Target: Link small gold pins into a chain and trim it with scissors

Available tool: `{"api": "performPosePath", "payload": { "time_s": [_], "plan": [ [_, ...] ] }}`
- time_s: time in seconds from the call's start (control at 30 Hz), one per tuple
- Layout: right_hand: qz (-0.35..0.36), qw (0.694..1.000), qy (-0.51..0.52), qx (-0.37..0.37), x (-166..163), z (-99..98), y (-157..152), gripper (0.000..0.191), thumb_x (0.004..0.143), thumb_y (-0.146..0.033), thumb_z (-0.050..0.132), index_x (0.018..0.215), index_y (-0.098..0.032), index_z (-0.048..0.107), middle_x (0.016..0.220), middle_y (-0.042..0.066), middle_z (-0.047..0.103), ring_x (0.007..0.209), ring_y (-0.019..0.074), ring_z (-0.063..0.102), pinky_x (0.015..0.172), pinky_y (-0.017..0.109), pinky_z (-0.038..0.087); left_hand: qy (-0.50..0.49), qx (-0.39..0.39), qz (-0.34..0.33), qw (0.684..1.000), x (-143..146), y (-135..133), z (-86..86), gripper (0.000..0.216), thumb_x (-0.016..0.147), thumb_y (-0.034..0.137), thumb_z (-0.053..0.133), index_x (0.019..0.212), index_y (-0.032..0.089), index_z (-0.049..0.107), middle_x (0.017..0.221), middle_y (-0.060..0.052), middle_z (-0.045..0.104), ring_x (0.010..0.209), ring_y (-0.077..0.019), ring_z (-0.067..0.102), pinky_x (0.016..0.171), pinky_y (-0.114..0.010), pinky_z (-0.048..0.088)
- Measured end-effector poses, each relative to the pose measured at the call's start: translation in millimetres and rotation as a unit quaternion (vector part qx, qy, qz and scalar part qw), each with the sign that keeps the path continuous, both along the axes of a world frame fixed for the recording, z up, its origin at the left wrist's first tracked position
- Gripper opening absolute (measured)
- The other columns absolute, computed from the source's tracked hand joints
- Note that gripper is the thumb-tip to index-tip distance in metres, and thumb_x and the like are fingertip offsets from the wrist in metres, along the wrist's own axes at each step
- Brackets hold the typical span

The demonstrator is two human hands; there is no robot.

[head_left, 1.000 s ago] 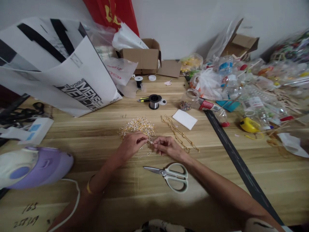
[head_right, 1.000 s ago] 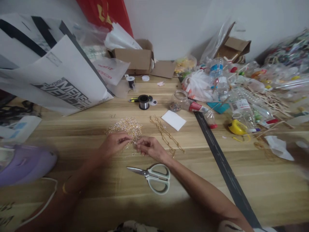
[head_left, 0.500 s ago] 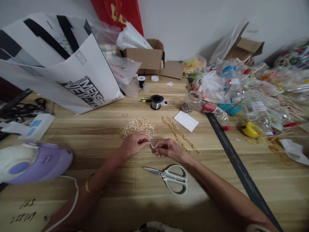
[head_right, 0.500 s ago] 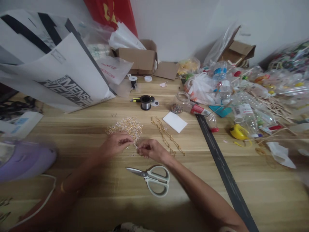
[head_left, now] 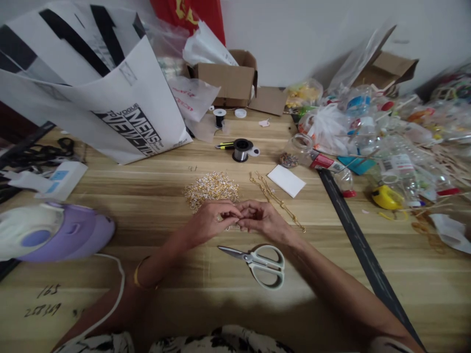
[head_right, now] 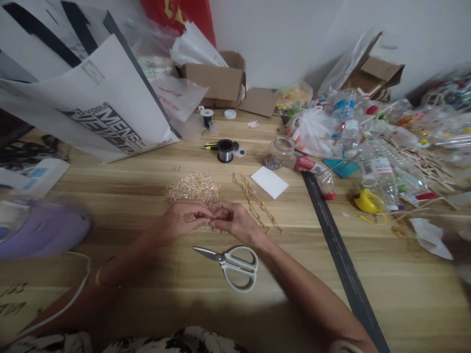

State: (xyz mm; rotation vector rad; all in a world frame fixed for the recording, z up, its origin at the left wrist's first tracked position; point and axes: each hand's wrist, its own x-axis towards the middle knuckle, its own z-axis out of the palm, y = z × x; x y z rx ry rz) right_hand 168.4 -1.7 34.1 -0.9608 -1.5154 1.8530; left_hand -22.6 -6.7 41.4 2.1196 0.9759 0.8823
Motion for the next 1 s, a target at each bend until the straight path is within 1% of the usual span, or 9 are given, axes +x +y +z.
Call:
{"api": "performPosePath", "payload": {
  "time_s": [0.13, 0.27, 0.43, 0.53, 0.63, 0.73, 0.87, 0.93, 1.0],
  "plan": [
    [0.025, 1.000, -0.001, 0.009, 3, -0.2, 2, 0.028, 0.073, -0.030, 0.072, 0.093, -0.013, 0.065, 0.075, 0.001, 0.062, 0.063, 0.0088, 0.055, 0.056, 0.019, 0.043, -0.035, -0.023, 0.053, 0.998, 6, -3, -2.1, 0.003, 0.073, 0.011, 0.067, 0.073, 0.014, 0.068, 0.069, -0.002, 0.070, 0.063, -0.0112, 0.063, 0.060, -0.020, 0.046],
    [0.017, 1.000, -0.006, 0.024, 3, -2.5, 1, 0.027, 0.073, -0.033, 0.073, 0.090, -0.013, 0.065, 0.073, 0.000, 0.061, 0.061, 0.0082, 0.054, 0.053, 0.018, 0.042, -0.049, -0.011, 0.072, 0.996, 11, -5, -4.5, 0.004, 0.073, 0.015, 0.068, 0.070, 0.014, 0.067, 0.065, -0.002, 0.069, 0.060, -0.0112, 0.063, 0.060, -0.020, 0.047],
    [0.024, 0.999, -0.020, 0.033, 7, -2.3, 3, 0.026, 0.076, -0.036, 0.070, 0.086, -0.013, 0.063, 0.067, -0.001, 0.061, 0.059, 0.0086, 0.057, 0.054, 0.019, 0.045, -0.057, -0.007, 0.079, 0.995, 14, -8, -3.0, 0.006, 0.079, 0.019, 0.063, 0.080, 0.015, 0.068, 0.077, -0.004, 0.072, 0.068, -0.0126, 0.065, 0.064, -0.022, 0.048],
    [0.055, 0.997, -0.031, 0.034, 17, -4.5, 12, 0.027, 0.080, -0.037, 0.066, 0.090, -0.013, 0.065, 0.074, 0.002, 0.066, 0.061, 0.0095, 0.061, 0.059, 0.022, 0.049, -0.035, -0.019, 0.093, 0.995, 12, -5, -3.7, 0.010, 0.081, 0.019, 0.059, 0.084, 0.015, 0.067, 0.079, -0.004, 0.071, 0.073, -0.0132, 0.065, 0.067, -0.023, 0.049],
    [0.084, 0.995, -0.046, 0.028, 29, -8.2, 23, 0.029, 0.084, -0.040, 0.061, 0.091, -0.012, 0.066, 0.080, 0.005, 0.068, 0.067, 0.0113, 0.065, 0.059, 0.021, 0.050, 0.033, -0.031, 0.084, 0.995, 7, 0, -5.8, 0.009, 0.081, 0.017, 0.058, 0.082, 0.015, 0.067, 0.077, -0.003, 0.070, 0.070, -0.0124, 0.063, 0.065, -0.022, 0.047],
    [0.094, 0.994, -0.055, 0.021, 40, -10.2, 33, 0.033, 0.082, -0.044, 0.063, 0.092, -0.012, 0.065, 0.081, 0.005, 0.068, 0.066, 0.0106, 0.065, 0.059, 0.021, 0.051, 0.136, -0.029, 0.044, 0.989, 3, 3, -5.9, 0.011, 0.080, 0.014, 0.056, 0.079, 0.016, 0.067, 0.074, -0.001, 0.067, 0.066, -0.0116, 0.059, 0.062, -0.021, 0.043],
    [0.114, 0.988, -0.096, 0.027, 52, -8.2, 41, 0.038, 0.082, -0.048, 0.061, 0.085, -0.010, 0.064, 0.073, 0.004, 0.067, 0.060, 0.0095, 0.062, 0.057, 0.021, 0.051, 0.291, -0.010, -0.002, 0.957, 4, -3, -5.9, 0.011, 0.081, 0.016, 0.055, 0.074, 0.016, 0.064, 0.078, -0.003, 0.064, 0.075, -0.0154, 0.057, 0.069, -0.026, 0.042],
    [0.132, 0.983, -0.122, 0.041, 55, -5.7, 43, 0.039, 0.083, -0.049, 0.059, 0.082, -0.010, 0.065, 0.072, 0.005, 0.067, 0.061, 0.0095, 0.062, 0.056, 0.019, 0.050, 0.346, 0.006, -0.011, 0.938, 7, -9, -9.2, 0.011, 0.082, 0.017, 0.054, 0.075, 0.016, 0.062, 0.082, -0.005, 0.063, 0.079, -0.0178, 0.057, 0.071, -0.028, 0.041],
    [0.152, 0.977, -0.139, 0.055, 58, -3.5, 44, 0.040, 0.084, -0.049, 0.058, 0.080, -0.010, 0.065, 0.070, 0.004, 0.066, 0.062, 0.0095, 0.062, 0.055, 0.018, 0.049, 0.370, 0.025, -0.005, 0.929, 8, -15, -14.2, 0.010, 0.084, 0.019, 0.053, 0.078, 0.016, 0.061, 0.086, -0.006, 0.061, 0.083, -0.0188, 0.055, 0.073, -0.029, 0.041]
  ]
}}
